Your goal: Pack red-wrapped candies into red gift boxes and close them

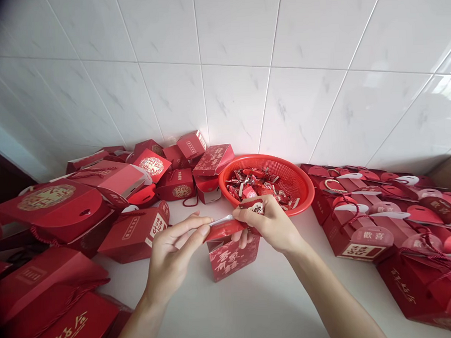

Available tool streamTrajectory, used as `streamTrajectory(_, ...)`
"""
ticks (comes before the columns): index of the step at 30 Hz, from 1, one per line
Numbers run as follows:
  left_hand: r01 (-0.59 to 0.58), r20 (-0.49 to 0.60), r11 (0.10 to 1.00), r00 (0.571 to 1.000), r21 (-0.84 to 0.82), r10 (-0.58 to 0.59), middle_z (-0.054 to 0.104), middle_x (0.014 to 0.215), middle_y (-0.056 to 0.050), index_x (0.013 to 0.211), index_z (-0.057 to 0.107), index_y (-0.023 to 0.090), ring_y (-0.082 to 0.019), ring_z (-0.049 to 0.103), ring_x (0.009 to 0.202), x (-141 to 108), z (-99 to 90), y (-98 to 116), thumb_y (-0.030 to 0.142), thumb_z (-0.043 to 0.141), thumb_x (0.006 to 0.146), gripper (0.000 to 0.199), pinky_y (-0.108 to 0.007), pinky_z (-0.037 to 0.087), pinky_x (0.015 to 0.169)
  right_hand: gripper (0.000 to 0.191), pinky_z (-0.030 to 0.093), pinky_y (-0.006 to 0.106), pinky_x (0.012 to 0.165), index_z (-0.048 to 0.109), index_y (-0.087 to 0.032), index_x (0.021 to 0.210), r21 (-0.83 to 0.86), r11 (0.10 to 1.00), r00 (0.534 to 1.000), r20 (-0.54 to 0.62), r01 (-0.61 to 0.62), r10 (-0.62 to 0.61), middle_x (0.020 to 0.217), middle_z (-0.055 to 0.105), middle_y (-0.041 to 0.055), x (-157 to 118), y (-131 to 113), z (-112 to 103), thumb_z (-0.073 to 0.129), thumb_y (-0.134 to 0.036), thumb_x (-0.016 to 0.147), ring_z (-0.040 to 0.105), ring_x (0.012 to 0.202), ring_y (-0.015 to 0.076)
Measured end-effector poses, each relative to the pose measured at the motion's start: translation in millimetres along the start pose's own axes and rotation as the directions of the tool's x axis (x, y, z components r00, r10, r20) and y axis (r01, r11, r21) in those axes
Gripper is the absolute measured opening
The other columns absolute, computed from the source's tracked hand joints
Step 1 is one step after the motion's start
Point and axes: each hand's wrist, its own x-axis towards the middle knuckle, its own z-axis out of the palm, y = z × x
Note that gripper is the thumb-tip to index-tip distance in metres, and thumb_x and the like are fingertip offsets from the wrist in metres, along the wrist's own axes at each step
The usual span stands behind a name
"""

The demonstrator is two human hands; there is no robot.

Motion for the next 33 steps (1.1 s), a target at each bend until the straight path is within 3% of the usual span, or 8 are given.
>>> streamTrajectory(11, -0.006, -0.025, 1.0, 1.0, 0.011, 0.006, 0.079, 0.084, -0.004, 0.089, 0.082, 0.023, -0.02, 0.071, 0.086, -0.9, 0.9, -2.5, 0.027, 0.07, 0.086, 0.013, -0.031, 0.057, 0.085, 0.038, 0.052, 0.026, 0.05, 0.068, -0.014, 0.064, -0.029, 1.0, 0.999, -0.042, 0.003, -0.004, 0.055, 0.07, 0.0059, -0.4, -0.6, 1.4, 0.075, -0.047, 0.082, 0.064, 0.046, 0.0161)
streamTrajectory(15, 0.051, -0.22, 0.997, 0.974, -0.056, -0.062, 0.08, 0.101, -0.005, 0.098, 0.081, 0.023, -0.023, 0.073, 0.098, -2.7, 4.4, -7.5, 0.033, 0.072, 0.086, 0.018, -0.035, 0.058, 0.091, 0.038, 0.05, 0.026, 0.048, 0.069, -0.018, 0.106, -0.011, 0.996, 0.992, -0.084, 0.093, -0.094, 0.055, 0.068, -0.0002, -5.1, -2.3, 10.0, 0.074, -0.047, 0.084, 0.065, 0.048, 0.0171)
streamTrajectory(17, 0.073, -0.315, 0.993, 0.944, -0.095, -0.099, 0.079, 0.106, -0.006, 0.102, 0.08, 0.022, -0.025, 0.073, 0.101, -4.0, 7.3, -8.5, 0.037, 0.073, 0.086, 0.023, -0.037, 0.059, 0.092, 0.053, 0.05, 0.026, 0.045, 0.06, -0.022, 0.124, 0.003, 0.99, 0.986, -0.084, 0.143, -0.142, 0.074, 0.074, 0.0012, -7.4, -1.8, 17.2, 0.08, -0.044, 0.079, 0.062, 0.046, 0.0144)
streamTrajectory(19, 0.054, -0.338, 0.993, 0.937, -0.105, -0.087, 0.079, 0.106, -0.006, 0.102, 0.08, 0.022, -0.025, 0.073, 0.101, -6.0, 10.3, -7.8, 0.037, 0.074, 0.086, 0.023, -0.037, 0.059, 0.091, 0.058, 0.05, 0.026, 0.044, 0.057, -0.025, 0.125, -0.023, 0.979, 0.968, -0.146, 0.201, -0.202, 0.09, 0.075, 0.0034, -8.7, -0.4, 24.8, 0.084, -0.041, 0.076, 0.059, 0.044, 0.0112)
streamTrajectory(24, -0.084, -0.193, 0.996, 0.978, -0.034, 0.076, 0.079, 0.102, -0.003, 0.099, 0.079, 0.026, -0.022, 0.072, 0.095, -13.3, 15.7, -3.2, 0.03, 0.069, 0.09, 0.014, -0.038, 0.052, 0.098, 0.047, 0.049, 0.026, 0.045, 0.061, -0.026, 0.12, -0.085, 0.951, 0.901, -0.303, 0.298, -0.31, 0.085, 0.069, 0.001, -9.1, 2.4, 35.1, 0.078, -0.044, 0.081, 0.055, 0.047, 0.0104)
streamTrajectory(28, -0.151, -0.068, 0.987, 0.986, 0.061, 0.155, 0.077, 0.096, -0.001, 0.095, 0.076, 0.025, -0.019, 0.07, 0.091, -16.3, 17.9, -3.5, 0.026, 0.063, 0.095, 0.013, -0.041, 0.042, 0.109, 0.024, 0.047, 0.023, 0.05, 0.07, -0.022, 0.102, -0.13, 0.918, 0.898, -0.199, 0.374, -0.393, 0.081, 0.066, 0.0004, -10.1, 1.6, 34.6, 0.075, -0.039, 0.085, 0.053, 0.054, 0.0099)
streamTrajectory(30, -0.171, -0.011, 0.981, 0.985, 0.087, 0.173, 0.075, 0.095, -0.002, 0.095, 0.074, 0.025, -0.019, 0.068, 0.091, -16.1, 17.2, -4.3, 0.024, 0.061, 0.095, 0.013, -0.04, 0.044, 0.106, 0.017, 0.048, 0.023, 0.055, 0.07, -0.02, 0.089, -0.167, 0.906, 0.903, -0.123, 0.39, -0.411, 0.073, 0.062, -0.0005, -11.8, 0.2, 33.1, 0.073, -0.036, 0.087, 0.055, 0.059, 0.0114)
streamTrajectory(33, -0.212, -0.057, 0.973, 0.974, 0.095, 0.218, 0.069, 0.105, -0.005, 0.097, 0.071, 0.024, -0.022, 0.063, 0.103, -14.5, 12.2, -4.3, 0.024, 0.063, 0.093, 0.009, -0.036, 0.048, 0.097, 0.011, 0.05, 0.024, 0.061, 0.068, -0.019, 0.091, -0.285, 0.884, 0.916, -0.043, 0.371, -0.399, 0.079, 0.066, 0.0014, -16.3, -2.2, 29.1, 0.067, -0.03, 0.09, 0.058, 0.067, 0.0138)
